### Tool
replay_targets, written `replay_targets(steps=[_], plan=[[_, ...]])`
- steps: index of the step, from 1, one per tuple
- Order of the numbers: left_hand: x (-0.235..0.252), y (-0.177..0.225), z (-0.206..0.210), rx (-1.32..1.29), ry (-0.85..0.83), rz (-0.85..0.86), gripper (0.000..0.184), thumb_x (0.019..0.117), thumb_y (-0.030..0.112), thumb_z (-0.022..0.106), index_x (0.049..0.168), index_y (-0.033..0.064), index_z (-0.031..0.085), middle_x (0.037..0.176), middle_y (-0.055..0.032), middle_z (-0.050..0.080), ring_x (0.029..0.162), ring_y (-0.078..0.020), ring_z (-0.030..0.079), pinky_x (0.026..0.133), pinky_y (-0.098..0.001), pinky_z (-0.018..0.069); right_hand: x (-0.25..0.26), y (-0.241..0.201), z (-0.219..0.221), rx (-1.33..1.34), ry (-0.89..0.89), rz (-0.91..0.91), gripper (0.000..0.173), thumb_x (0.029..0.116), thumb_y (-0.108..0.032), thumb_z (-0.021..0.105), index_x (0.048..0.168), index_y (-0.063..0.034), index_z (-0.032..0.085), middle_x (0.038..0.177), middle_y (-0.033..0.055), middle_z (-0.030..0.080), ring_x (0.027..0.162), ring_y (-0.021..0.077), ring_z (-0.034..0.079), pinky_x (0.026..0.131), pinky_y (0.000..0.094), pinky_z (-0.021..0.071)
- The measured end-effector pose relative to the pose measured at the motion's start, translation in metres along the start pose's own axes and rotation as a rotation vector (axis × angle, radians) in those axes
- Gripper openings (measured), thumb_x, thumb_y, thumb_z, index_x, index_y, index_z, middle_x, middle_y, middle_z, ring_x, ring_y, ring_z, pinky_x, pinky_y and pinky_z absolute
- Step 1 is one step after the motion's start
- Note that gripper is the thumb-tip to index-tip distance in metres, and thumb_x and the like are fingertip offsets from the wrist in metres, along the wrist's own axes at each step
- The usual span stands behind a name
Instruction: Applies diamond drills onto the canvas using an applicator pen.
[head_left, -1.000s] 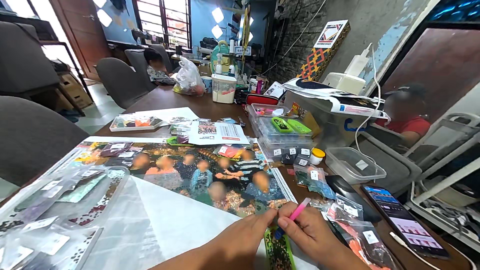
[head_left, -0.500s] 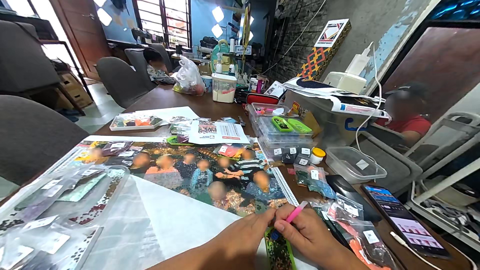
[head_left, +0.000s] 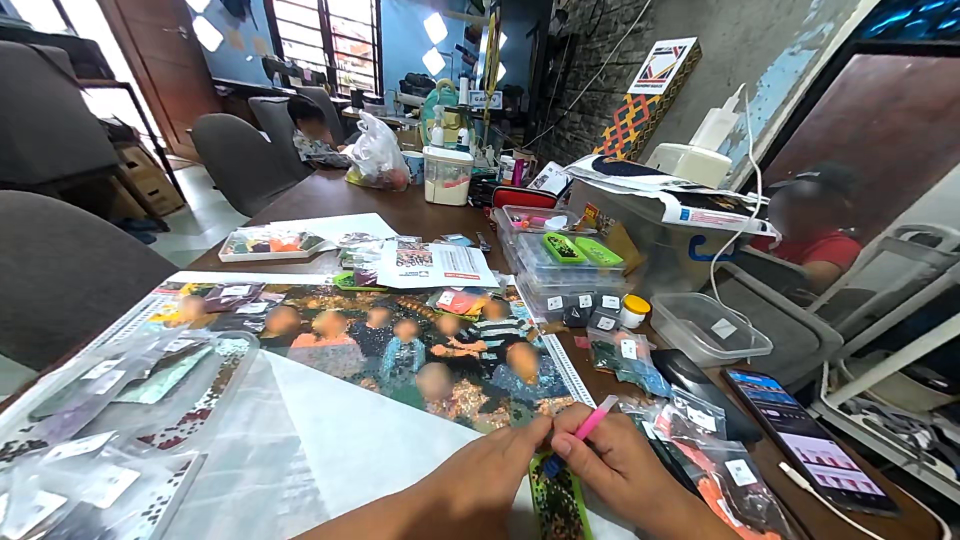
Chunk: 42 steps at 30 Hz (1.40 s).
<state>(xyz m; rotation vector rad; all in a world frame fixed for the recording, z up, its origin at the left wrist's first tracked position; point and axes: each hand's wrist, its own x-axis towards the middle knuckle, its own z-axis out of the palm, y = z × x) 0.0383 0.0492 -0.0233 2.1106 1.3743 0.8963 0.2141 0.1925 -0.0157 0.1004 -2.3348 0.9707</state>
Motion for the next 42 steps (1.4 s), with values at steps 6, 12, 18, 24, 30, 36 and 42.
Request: replay_targets(steps=[6, 12, 18, 24, 30, 36, 42], plan=[[0.0, -0.0033, 0.002, 0.001, 0.013, 0.023, 0.105, 0.0721, 0.038, 0.089, 0.15, -0.0083, 0.035, 0.118, -0.0252, 0.063, 0.101, -0.034, 0.064, 0.091, -0.0467, 0.0528, -0.0003, -0.0009, -0.0013, -0.035, -0.022, -0.04, 0.028, 0.1097, -0.024, 0.047, 0.094, -0.0023, 0.057, 0.073, 0.005, 0.055, 0.063, 0.0005, 0.052, 0.06, 0.0125, 0.0437], [-0.0005, -0.0042, 0.003, 0.01, 0.036, 0.05, 0.106, 0.0721, 0.039, 0.089, 0.15, -0.01, 0.035, 0.118, -0.0262, 0.063, 0.099, -0.0343, 0.064, 0.09, -0.0465, 0.053, 0.0001, -0.0014, -0.0015, -0.08, -0.018, -0.065, 0.028, 0.1098, -0.023, 0.046, 0.094, -0.0022, 0.056, 0.074, 0.0059, 0.055, 0.064, 0.0015, 0.052, 0.061, 0.0122, 0.0436], [-0.0002, -0.004, 0.0025, 0.009, 0.021, 0.033, 0.105, 0.0734, 0.039, 0.088, 0.15, -0.0079, 0.034, 0.121, -0.0254, 0.063, 0.102, -0.0345, 0.064, 0.092, -0.047, 0.0525, 0.0003, -0.0022, -0.0024, -0.05, -0.009, -0.047, 0.028, 0.1097, -0.023, 0.046, 0.095, -0.0021, 0.056, 0.072, 0.005, 0.054, 0.063, 0.0002, 0.051, 0.059, 0.0117, 0.0428], [-0.0001, -0.0029, 0.0009, -0.001, 0.009, 0.02, 0.104, 0.0731, 0.039, 0.089, 0.149, -0.0075, 0.035, 0.119, -0.0251, 0.063, 0.103, -0.035, 0.064, 0.092, -0.0475, 0.0526, -0.0002, -0.0016, -0.0026, -0.066, -0.047, -0.045, 0.026, 0.109, -0.022, 0.047, 0.095, -0.0024, 0.057, 0.074, 0.0055, 0.055, 0.064, 0.0014, 0.052, 0.06, 0.0125, 0.0433], [-0.0003, -0.0054, 0.0028, -0.005, 0.019, 0.033, 0.106, 0.0718, 0.039, 0.09, 0.15, -0.007, 0.035, 0.122, -0.0244, 0.062, 0.104, -0.0335, 0.064, 0.092, -0.0464, 0.0527, -0.0001, -0.0033, -0.0052, -0.094, -0.056, -0.05, 0.024, 0.1084, -0.019, 0.045, 0.097, -0.0022, 0.057, 0.076, 0.006, 0.056, 0.066, 0.0019, 0.053, 0.062, 0.0128, 0.0444], [-0.0003, -0.0046, 0.003, 0.012, 0.019, 0.033, 0.105, 0.0724, 0.039, 0.089, 0.149, -0.0077, 0.035, 0.121, -0.0252, 0.063, 0.103, -0.0343, 0.064, 0.092, -0.0468, 0.053, 0.0002, -0.0035, -0.0045, -0.069, -0.03, -0.038, 0.027, 0.1096, -0.023, 0.046, 0.097, -0.0023, 0.058, 0.074, 0.0056, 0.056, 0.064, 0.0014, 0.053, 0.06, 0.013, 0.0454], [-0.0004, -0.0033, 0.0024, 0.002, 0.021, 0.027, 0.104, 0.072, 0.039, 0.089, 0.148, -0.008, 0.036, 0.119, -0.0243, 0.063, 0.102, -0.0338, 0.063, 0.092, -0.0469, 0.0523, 0.0, -0.0019, -0.0029, -0.055, -0.04, -0.049, 0.026, 0.1096, -0.022, 0.046, 0.097, -0.0018, 0.057, 0.074, 0.0059, 0.055, 0.064, 0.0014, 0.053, 0.061, 0.0125, 0.0446]])
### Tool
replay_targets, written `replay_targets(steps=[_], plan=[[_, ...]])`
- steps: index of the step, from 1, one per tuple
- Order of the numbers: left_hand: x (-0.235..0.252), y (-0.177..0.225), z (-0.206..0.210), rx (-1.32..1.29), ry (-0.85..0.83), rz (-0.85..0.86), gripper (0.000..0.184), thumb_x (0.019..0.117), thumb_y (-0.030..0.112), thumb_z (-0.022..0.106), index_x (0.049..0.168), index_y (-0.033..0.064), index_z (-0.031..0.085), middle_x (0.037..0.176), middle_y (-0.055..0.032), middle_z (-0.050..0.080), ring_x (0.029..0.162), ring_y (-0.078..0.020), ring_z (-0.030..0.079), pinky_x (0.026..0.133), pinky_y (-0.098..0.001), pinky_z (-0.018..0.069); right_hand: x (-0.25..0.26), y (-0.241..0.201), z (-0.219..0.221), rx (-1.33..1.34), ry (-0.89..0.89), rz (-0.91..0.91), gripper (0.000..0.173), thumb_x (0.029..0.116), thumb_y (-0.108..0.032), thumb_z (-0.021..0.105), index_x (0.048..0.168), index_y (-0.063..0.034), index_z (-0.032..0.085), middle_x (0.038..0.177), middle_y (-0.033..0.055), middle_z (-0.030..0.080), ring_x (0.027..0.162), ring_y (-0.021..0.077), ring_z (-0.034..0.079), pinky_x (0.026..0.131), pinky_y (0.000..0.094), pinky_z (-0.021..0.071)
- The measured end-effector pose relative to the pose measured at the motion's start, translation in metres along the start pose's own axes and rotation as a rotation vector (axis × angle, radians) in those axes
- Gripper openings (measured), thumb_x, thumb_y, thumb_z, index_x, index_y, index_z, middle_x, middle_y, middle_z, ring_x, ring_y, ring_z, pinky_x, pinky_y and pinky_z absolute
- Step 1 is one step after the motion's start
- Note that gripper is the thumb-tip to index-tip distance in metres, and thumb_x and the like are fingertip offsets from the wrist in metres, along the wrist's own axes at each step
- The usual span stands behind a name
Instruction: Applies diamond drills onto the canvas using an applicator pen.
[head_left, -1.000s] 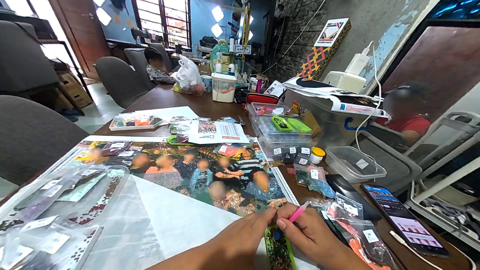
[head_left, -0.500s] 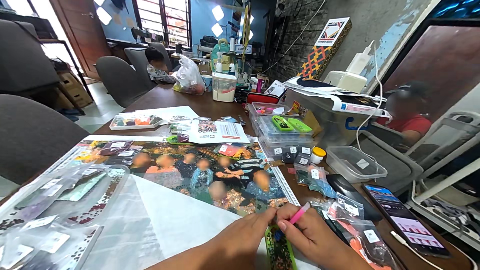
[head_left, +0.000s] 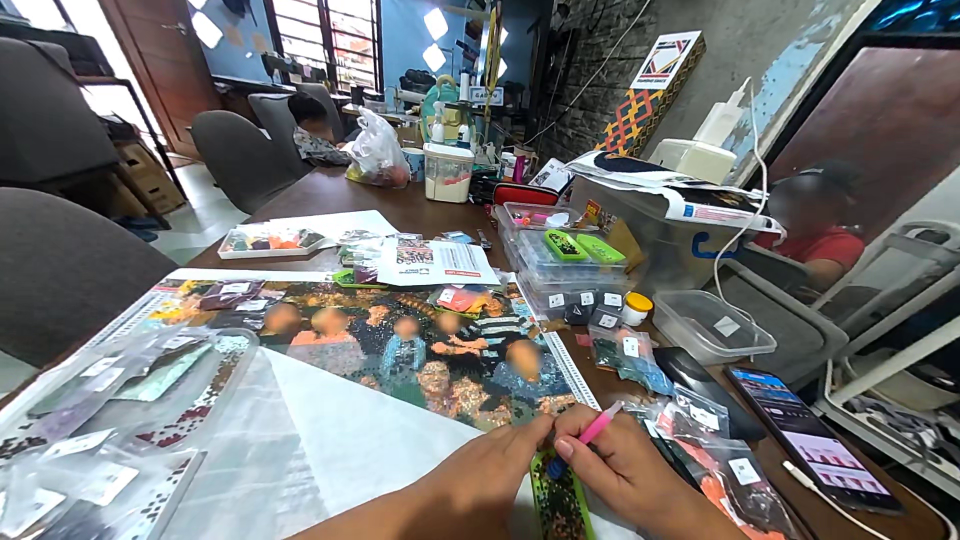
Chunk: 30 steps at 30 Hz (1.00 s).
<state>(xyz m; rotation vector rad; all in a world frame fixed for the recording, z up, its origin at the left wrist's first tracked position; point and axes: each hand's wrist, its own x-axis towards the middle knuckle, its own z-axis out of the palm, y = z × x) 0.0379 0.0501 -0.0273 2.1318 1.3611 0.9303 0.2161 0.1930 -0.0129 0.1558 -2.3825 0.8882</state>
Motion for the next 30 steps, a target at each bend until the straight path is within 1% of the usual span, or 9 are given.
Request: replay_targets(steps=[5, 9, 12, 15, 18, 21, 23, 26, 30], plan=[[0.0, -0.002, 0.001, 0.011, 0.016, 0.024, 0.105, 0.0721, 0.041, 0.089, 0.148, -0.0088, 0.037, 0.117, -0.0241, 0.063, 0.1, -0.0326, 0.064, 0.091, -0.0454, 0.0527, 0.0, 0.0, 0.0, -0.019, 0.003, 0.01, 0.026, 0.1094, -0.022, 0.047, 0.096, -0.002, 0.057, 0.073, 0.0055, 0.055, 0.063, 0.0013, 0.052, 0.06, 0.0125, 0.0437], [0.001, 0.002, -0.001, -0.013, -0.024, -0.029, 0.107, 0.0726, 0.036, 0.09, 0.151, -0.008, 0.033, 0.126, -0.0264, 0.062, 0.107, -0.0356, 0.064, 0.096, -0.0477, 0.0517, 0.0, -0.002, -0.002, 0.014, 0.022, 0.045, 0.028, 0.1097, -0.024, 0.047, 0.097, -0.0015, 0.058, 0.074, 0.0054, 0.057, 0.063, 0.0007, 0.054, 0.059, 0.0129, 0.0453], [0.002, 0.002, 0.0, -0.006, -0.002, -0.009, 0.106, 0.0716, 0.035, 0.09, 0.15, -0.0079, 0.034, 0.123, -0.0258, 0.063, 0.103, -0.0347, 0.065, 0.091, -0.0471, 0.053, 0.0, -0.001, -0.005, 0.06, 0.038, 0.066, 0.03, 0.1099, -0.025, 0.046, 0.096, -0.0017, 0.059, 0.076, 0.0039, 0.06, 0.064, -0.0023, 0.054, 0.059, 0.0115, 0.0452], [0.002, 0.001, 0.001, 0.005, 0.015, 0.0, 0.108, 0.0701, 0.035, 0.091, 0.152, -0.0075, 0.034, 0.128, -0.0239, 0.063, 0.104, -0.0341, 0.065, 0.092, -0.0464, 0.0534, -0.001, 0.001, -0.011, 0.071, 0.079, 0.106, 0.032, 0.1098, -0.027, 0.046, 0.096, -0.0025, 0.06, 0.075, 0.0015, 0.06, 0.063, -0.0039, 0.054, 0.058, 0.0117, 0.0459], [0.001, 0.003, 0.001, -0.004, 0.014, 0.003, 0.109, 0.0711, 0.033, 0.091, 0.152, -0.0088, 0.032, 0.13, -0.0246, 0.063, 0.103, -0.0348, 0.066, 0.091, -0.0468, 0.0535, -0.005, 0.006, -0.026, 0.03, 0.182, 0.194, 0.032, 0.1083, -0.029, 0.047, 0.094, -0.0053, 0.062, 0.077, -0.0025, 0.065, 0.063, -0.0047, 0.057, 0.058, 0.0137, 0.0488], [0.0, 0.005, 0.0, -0.014, 0.007, -0.013, 0.109, 0.0714, 0.032, 0.091, 0.153, -0.0087, 0.031, 0.131, -0.0254, 0.063, 0.104, -0.0353, 0.066, 0.091, -0.0476, 0.0535, -0.008, 0.012, -0.041, 0.001, 0.309, 0.305, 0.027, 0.1045, -0.023, 0.047, 0.087, -0.0098, 0.063, 0.074, -0.0078, 0.064, 0.06, -0.0053, 0.055, 0.055, 0.0137, 0.0466], [0.0, 0.006, -0.001, -0.02, 0.002, -0.016, 0.109, 0.0717, 0.031, 0.091, 0.153, -0.0094, 0.031, 0.131, -0.0262, 0.062, 0.104, -0.0357, 0.066, 0.092, -0.048, 0.0533, -0.009, 0.014, -0.047, -0.017, 0.357, 0.384, 0.024, 0.1013, -0.017, 0.046, 0.086, -0.0106, 0.062, 0.071, -0.0091, 0.064, 0.058, -0.0058, 0.054, 0.053, 0.0124, 0.0456], [-0.001, 0.004, 0.0, -0.022, 0.017, -0.002, 0.109, 0.0713, 0.03, 0.092, 0.153, -0.0095, 0.032, 0.132, -0.0265, 0.062, 0.104, -0.0356, 0.066, 0.091, -0.0472, 0.0538, -0.009, 0.015, -0.049, -0.021, 0.342, 0.504, 0.021, 0.0991, -0.015, 0.046, 0.088, -0.0098, 0.063, 0.07, -0.0088, 0.062, 0.056, -0.0057, 0.053, 0.052, 0.0125, 0.0444], [-0.002, 0.002, 0.0, -0.022, 0.013, 0.013, 0.108, 0.0724, 0.032, 0.091, 0.153, -0.009, 0.032, 0.132, -0.0257, 0.062, 0.104, -0.0342, 0.065, 0.092, -0.0458, 0.0533, -0.008, 0.017, -0.048, -0.033, 0.254, 0.557, 0.022, 0.0998, -0.018, 0.047, 0.089, -0.009, 0.063, 0.07, -0.0088, 0.059, 0.056, -0.0055, 0.052, 0.052, 0.0127, 0.0442]])
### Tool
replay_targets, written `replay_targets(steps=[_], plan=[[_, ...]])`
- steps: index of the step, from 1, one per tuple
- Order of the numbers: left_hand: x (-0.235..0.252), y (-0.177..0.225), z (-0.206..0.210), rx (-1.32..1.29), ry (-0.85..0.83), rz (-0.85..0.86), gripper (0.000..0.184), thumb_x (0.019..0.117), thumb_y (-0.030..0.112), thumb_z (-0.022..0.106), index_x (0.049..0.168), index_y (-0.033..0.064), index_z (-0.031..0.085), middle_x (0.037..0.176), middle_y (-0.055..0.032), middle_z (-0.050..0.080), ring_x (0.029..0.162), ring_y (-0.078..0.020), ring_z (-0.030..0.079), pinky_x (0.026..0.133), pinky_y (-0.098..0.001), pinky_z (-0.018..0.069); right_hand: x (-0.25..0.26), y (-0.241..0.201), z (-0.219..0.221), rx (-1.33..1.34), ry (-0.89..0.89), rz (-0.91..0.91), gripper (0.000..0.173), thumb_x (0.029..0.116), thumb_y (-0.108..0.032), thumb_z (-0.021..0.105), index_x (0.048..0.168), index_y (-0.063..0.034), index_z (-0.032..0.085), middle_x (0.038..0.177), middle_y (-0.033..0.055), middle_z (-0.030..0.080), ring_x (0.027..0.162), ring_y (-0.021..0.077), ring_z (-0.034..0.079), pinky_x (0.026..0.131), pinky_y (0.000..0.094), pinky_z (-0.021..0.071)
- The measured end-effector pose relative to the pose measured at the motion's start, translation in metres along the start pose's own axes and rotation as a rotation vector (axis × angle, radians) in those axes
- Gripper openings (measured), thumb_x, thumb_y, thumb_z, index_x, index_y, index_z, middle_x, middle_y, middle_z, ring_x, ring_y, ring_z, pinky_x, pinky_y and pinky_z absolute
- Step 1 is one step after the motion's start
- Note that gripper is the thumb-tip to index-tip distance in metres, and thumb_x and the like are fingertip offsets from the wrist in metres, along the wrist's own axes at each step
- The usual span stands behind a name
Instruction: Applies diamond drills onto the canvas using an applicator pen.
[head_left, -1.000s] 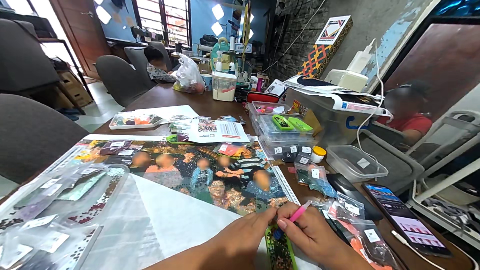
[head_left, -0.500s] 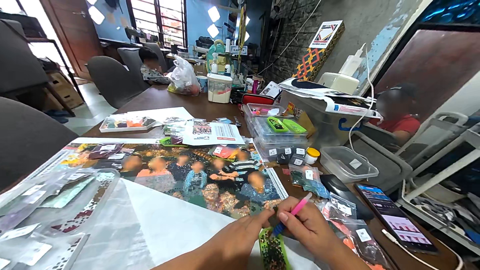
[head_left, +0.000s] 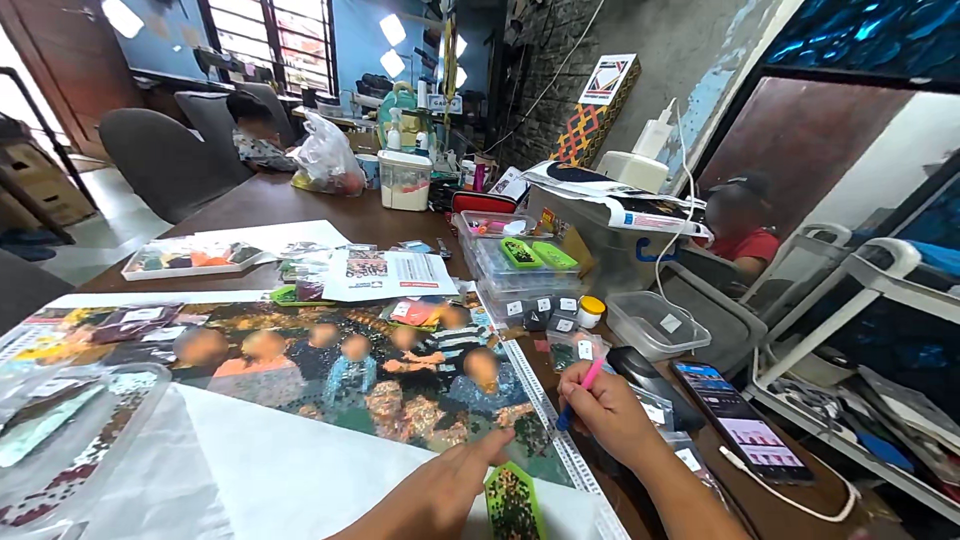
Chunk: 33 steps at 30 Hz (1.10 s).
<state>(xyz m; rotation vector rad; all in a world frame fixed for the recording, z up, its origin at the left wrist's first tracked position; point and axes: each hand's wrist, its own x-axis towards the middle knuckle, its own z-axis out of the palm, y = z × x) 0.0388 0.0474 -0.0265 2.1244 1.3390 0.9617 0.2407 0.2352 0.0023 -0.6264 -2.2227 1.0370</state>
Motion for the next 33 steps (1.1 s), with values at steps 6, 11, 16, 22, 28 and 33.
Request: replay_targets(steps=[6, 11, 16, 22, 28, 33], plan=[[0.0003, 0.0029, -0.0029, -0.016, -0.017, -0.032, 0.108, 0.0729, 0.031, 0.091, 0.154, -0.0086, 0.031, 0.133, -0.0264, 0.061, 0.105, -0.036, 0.066, 0.092, -0.0477, 0.0532, 0.0004, -0.001, 0.0, -0.016, -0.018, 0.021, 0.021, 0.0994, -0.018, 0.046, 0.089, -0.0099, 0.063, 0.07, -0.0089, 0.06, 0.057, -0.0048, 0.053, 0.053, 0.013, 0.0445], [0.0002, 0.0053, -0.0034, -0.048, -0.031, -0.07, 0.108, 0.0721, 0.027, 0.092, 0.154, -0.0076, 0.031, 0.134, -0.026, 0.061, 0.11, -0.0378, 0.065, 0.095, -0.0507, 0.0523, 0.0001, 0.0027, 0.0023, -0.023, -0.019, -0.01, 0.021, 0.0993, -0.019, 0.047, 0.09, -0.0091, 0.063, 0.069, -0.0086, 0.059, 0.056, -0.0046, 0.052, 0.052, 0.0141, 0.0448], [-0.0001, 0.0028, -0.002, -0.022, -0.025, -0.034, 0.108, 0.0728, 0.03, 0.091, 0.154, -0.0084, 0.031, 0.133, -0.0269, 0.061, 0.107, -0.0369, 0.065, 0.094, -0.0489, 0.0524, -0.0004, 0.0029, 0.0029, -0.038, -0.029, -0.001, 0.021, 0.0993, -0.019, 0.047, 0.09, -0.0093, 0.063, 0.069, -0.0089, 0.059, 0.057, -0.0051, 0.053, 0.053, 0.0134, 0.0452], [-0.0003, 0.0022, -0.0016, -0.013, -0.016, -0.023, 0.108, 0.0732, 0.032, 0.091, 0.153, -0.0087, 0.031, 0.133, -0.0265, 0.062, 0.106, -0.0365, 0.065, 0.094, -0.0488, 0.0524, -0.0001, 0.0029, 0.003, -0.028, -0.031, -0.006, 0.021, 0.0993, -0.018, 0.047, 0.09, -0.0092, 0.063, 0.069, -0.009, 0.059, 0.057, -0.0056, 0.053, 0.053, 0.0125, 0.0448], [-0.0005, 0.0019, -0.0018, -0.028, -0.017, -0.027, 0.108, 0.0732, 0.031, 0.091, 0.154, -0.0085, 0.031, 0.133, -0.0266, 0.061, 0.106, -0.0364, 0.065, 0.094, -0.0488, 0.0523, 0.0, 0.0027, 0.0034, -0.027, -0.046, -0.005, 0.02, 0.0993, -0.017, 0.048, 0.091, -0.0085, 0.064, 0.069, -0.009, 0.059, 0.057, -0.0052, 0.053, 0.053, 0.0129, 0.0453], [-0.0004, 0.0005, -0.0005, -0.014, -0.009, -0.012, 0.107, 0.0732, 0.033, 0.091, 0.153, -0.0086, 0.032, 0.133, -0.0263, 0.062, 0.106, -0.0357, 0.065, 0.094, -0.0477, 0.0522, -0.0001, 0.0031, 0.0039, -0.036, -0.046, -0.004, 0.021, 0.099, -0.018, 0.048, 0.09, -0.0085, 0.064, 0.069, -0.0086, 0.059, 0.057, -0.0054, 0.053, 0.053, 0.0127, 0.0451]])
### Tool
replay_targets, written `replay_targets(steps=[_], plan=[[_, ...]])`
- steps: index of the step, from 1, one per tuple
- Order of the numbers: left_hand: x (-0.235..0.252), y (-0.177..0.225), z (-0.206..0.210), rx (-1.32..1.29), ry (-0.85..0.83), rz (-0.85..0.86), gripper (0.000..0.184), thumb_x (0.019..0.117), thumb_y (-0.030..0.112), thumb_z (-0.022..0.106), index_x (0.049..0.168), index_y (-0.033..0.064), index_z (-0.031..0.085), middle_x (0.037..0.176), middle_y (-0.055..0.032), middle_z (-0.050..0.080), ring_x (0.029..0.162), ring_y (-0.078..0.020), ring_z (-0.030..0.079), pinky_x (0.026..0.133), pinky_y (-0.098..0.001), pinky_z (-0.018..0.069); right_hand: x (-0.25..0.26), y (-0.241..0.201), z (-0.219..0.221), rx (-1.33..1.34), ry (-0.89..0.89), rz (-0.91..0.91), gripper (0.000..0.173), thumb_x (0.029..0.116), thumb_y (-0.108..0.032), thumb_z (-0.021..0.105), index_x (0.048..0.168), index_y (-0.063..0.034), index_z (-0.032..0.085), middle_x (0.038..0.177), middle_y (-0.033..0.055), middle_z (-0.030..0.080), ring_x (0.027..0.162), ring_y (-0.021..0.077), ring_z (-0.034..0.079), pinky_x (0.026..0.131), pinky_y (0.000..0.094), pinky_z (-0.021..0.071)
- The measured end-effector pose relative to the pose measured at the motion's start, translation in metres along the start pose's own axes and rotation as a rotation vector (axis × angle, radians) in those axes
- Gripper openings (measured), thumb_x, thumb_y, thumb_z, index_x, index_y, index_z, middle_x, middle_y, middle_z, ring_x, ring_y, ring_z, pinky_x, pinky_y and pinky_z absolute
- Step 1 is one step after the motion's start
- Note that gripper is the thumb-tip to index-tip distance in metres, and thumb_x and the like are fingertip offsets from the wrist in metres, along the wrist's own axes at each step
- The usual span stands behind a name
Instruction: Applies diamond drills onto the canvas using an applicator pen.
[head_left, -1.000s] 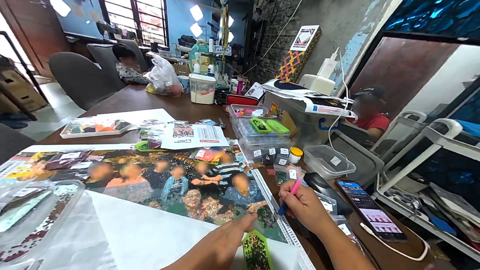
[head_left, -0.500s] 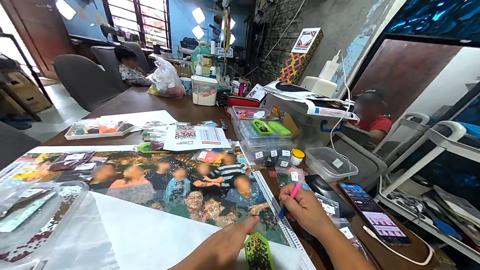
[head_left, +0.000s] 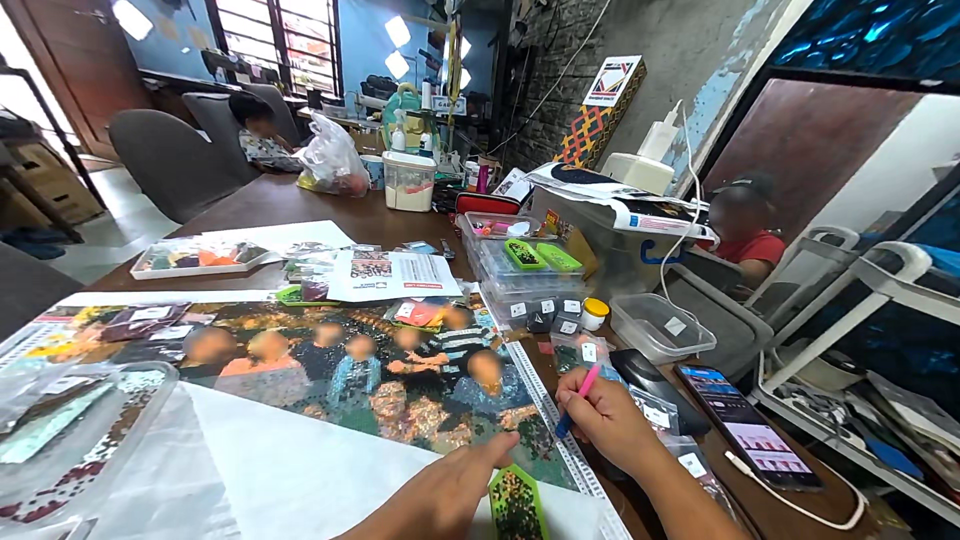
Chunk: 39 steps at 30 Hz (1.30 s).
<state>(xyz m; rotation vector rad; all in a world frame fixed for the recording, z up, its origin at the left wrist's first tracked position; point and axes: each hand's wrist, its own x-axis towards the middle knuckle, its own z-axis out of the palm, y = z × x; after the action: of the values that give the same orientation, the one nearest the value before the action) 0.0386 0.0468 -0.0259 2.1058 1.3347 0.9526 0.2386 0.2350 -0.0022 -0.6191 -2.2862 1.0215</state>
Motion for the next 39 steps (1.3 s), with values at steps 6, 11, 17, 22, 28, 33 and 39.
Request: replay_targets(steps=[6, 11, 17, 22, 28, 33, 39], plan=[[0.0005, 0.0033, -0.0015, -0.013, -0.001, -0.016, 0.107, 0.0725, 0.029, 0.091, 0.153, -0.0091, 0.032, 0.134, -0.027, 0.061, 0.105, -0.0367, 0.065, 0.093, -0.0489, 0.0526, 0.0001, -0.0003, 0.0008, -0.012, 0.007, -0.014, 0.021, 0.0995, -0.018, 0.048, 0.091, -0.0078, 0.064, 0.069, -0.0085, 0.059, 0.057, -0.0061, 0.053, 0.054, 0.0125, 0.0453], [0.0001, 0.0012, -0.0004, 0.009, 0.009, 0.008, 0.107, 0.0728, 0.031, 0.091, 0.153, -0.0092, 0.033, 0.132, -0.0264, 0.062, 0.104, -0.0361, 0.066, 0.093, -0.0484, 0.0528, -0.0003, 0.0001, 0.0006, -0.017, 0.008, -0.024, 0.022, 0.0998, -0.019, 0.048, 0.09, -0.008, 0.064, 0.069, -0.0087, 0.059, 0.056, -0.006, 0.053, 0.054, 0.0126, 0.0452], [-0.0003, -0.0009, 0.0008, -0.003, 0.013, 0.016, 0.107, 0.0732, 0.033, 0.09, 0.153, -0.0092, 0.033, 0.132, -0.0269, 0.062, 0.106, -0.0359, 0.065, 0.094, -0.0477, 0.0527, -0.0002, 0.001, 0.0006, -0.007, 0.007, -0.035, 0.021, 0.0998, -0.018, 0.049, 0.09, -0.0084, 0.065, 0.068, -0.0092, 0.058, 0.056, -0.0064, 0.052, 0.053, 0.012, 0.0444], [-0.0006, -0.002, 0.0014, 0.012, 0.018, 0.023, 0.107, 0.0735, 0.035, 0.09, 0.152, -0.0096, 0.033, 0.132, -0.0266, 0.062, 0.108, -0.0359, 0.065, 0.096, -0.0482, 0.052, -0.0004, 0.0006, 0.0007, -0.016, 0.005, -0.032, 0.021, 0.0993, -0.019, 0.049, 0.09, -0.0083, 0.065, 0.068, -0.0092, 0.057, 0.056, -0.0062, 0.052, 0.054, 0.0124, 0.0449], [-0.0004, -0.0016, 0.0008, 0.013, 0.014, 0.019, 0.107, 0.0731, 0.034, 0.09, 0.153, -0.0087, 0.033, 0.132, -0.0258, 0.062, 0.106, -0.0356, 0.065, 0.094, -0.0484, 0.0524, -0.0002, 0.0005, 0.0007, -0.025, 0.009, -0.035, 0.021, 0.0996, -0.019, 0.05, 0.09, -0.0084, 0.065, 0.068, -0.0089, 0.058, 0.056, -0.0066, 0.052, 0.053, 0.0119, 0.0447], [-0.0006, -0.0029, 0.0015, 0.008, 0.02, 0.026, 0.107, 0.0729, 0.034, 0.09, 0.152, -0.0085, 0.033, 0.131, -0.0258, 0.062, 0.106, -0.0357, 0.065, 0.094, -0.0479, 0.0527, -0.0003, 0.0012, 0.0011, -0.023, 0.004, -0.044, 0.021, 0.0995, -0.019, 0.05, 0.09, -0.0082, 0.065, 0.068, -0.0091, 0.057, 0.056, -0.0064, 0.051, 0.053, 0.0119, 0.0444], [-0.001, -0.0006, 0.0007, 0.023, 0.02, 0.026, 0.107, 0.0722, 0.033, 0.091, 0.152, -0.0089, 0.033, 0.131, -0.0262, 0.062, 0.104, -0.0356, 0.065, 0.092, -0.0478, 0.053, -0.001, 0.001, 0.0023, -0.047, 0.003, -0.056, 0.021, 0.0994, -0.019, 0.05, 0.09, -0.0079, 0.065, 0.066, -0.0091, 0.056, 0.055, -0.0066, 0.05, 0.053, 0.0122, 0.0434]])
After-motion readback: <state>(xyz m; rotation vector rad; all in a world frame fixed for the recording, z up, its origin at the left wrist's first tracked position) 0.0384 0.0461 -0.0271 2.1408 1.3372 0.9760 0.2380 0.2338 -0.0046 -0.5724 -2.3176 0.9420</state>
